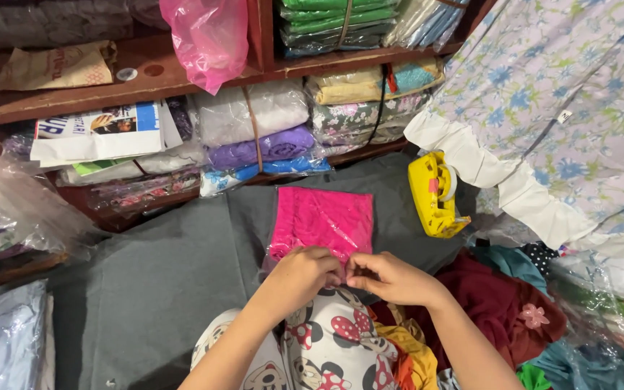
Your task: Folding garments and placing them into individual plastic bags for storage or sale.
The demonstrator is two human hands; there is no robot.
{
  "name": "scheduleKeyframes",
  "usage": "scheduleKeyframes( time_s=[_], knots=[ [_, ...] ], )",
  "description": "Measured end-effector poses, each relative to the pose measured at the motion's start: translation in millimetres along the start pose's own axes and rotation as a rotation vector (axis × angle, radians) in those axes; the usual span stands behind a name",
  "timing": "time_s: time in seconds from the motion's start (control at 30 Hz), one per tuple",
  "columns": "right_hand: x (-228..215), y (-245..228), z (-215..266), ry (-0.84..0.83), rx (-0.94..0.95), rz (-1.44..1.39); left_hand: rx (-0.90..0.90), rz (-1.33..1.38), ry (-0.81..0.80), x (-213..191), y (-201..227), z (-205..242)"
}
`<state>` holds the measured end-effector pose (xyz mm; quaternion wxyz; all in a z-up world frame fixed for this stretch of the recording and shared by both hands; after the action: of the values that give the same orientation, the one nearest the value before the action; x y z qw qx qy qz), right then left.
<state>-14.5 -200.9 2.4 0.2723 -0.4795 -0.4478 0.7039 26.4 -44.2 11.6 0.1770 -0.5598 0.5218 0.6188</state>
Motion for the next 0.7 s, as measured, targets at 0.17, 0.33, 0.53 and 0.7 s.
scheduleKeyframes(
  time_s=[0.17,0.33,0.53,0.7],
  knots=[
    [4,-9,3,-0.11,0.052,0.04,0.007,-0.029,-0.016,13,-8,2],
    [-2,-2,14,-0.239,0.257,0.236,-0.016,-0.073,0.016,13,-18,6],
    [-9,-27,17,-0.096,0.207,0.259,0.0,-0.003,0.004,12,-16,10],
    [-2,-6,13,0.028,0.016,0.092,0.017,-0.032,0.005,14,-13,11]
  ],
)
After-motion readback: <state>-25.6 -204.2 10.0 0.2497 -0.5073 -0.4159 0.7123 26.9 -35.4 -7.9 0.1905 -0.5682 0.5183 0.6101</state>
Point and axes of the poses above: each hand's wrist, its own z-axis away from the middle knuckle, its own x-axis out of the palm, y = z × x, the point moved 6 cm from there along -z, towards the middle knuckle, and after that the axes turned 6 degrees about -z, right-handed, at the moved point
